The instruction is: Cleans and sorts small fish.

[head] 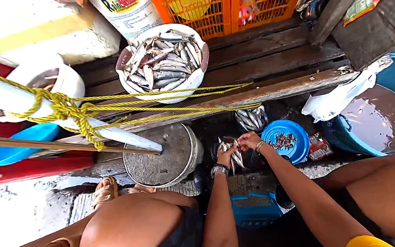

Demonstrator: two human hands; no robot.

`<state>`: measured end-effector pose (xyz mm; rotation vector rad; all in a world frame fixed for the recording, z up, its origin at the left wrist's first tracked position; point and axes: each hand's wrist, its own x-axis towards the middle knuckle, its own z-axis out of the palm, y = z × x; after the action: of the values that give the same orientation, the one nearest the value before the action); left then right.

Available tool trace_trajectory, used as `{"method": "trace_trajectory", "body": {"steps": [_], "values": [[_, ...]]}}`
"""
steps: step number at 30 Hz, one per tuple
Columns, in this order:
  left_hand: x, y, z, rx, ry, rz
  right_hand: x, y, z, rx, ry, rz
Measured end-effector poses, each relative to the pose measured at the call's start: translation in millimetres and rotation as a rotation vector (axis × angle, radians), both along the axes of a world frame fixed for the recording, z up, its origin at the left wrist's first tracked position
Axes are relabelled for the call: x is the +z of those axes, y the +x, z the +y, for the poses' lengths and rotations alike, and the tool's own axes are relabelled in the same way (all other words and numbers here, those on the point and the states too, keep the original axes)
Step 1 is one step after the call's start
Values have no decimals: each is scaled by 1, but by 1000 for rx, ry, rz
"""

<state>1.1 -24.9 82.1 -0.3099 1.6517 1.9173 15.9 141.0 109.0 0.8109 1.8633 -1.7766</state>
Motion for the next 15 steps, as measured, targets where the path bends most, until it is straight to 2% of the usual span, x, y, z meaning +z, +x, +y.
{"method": "trace_trajectory", "body": {"steps": [4, 10, 12, 15], "values": [[0, 0, 4, 12, 14, -53, 3, 3, 2, -91, -98, 34], [3, 3, 8, 52, 87, -144, -5, 5, 9, -101, -132, 88], [2, 3, 9, 62, 110, -159, -6, 4, 10, -38, -48, 106], [-1, 3, 11, 59, 64, -148, -6, 1, 7, 109, 186, 118]]}}
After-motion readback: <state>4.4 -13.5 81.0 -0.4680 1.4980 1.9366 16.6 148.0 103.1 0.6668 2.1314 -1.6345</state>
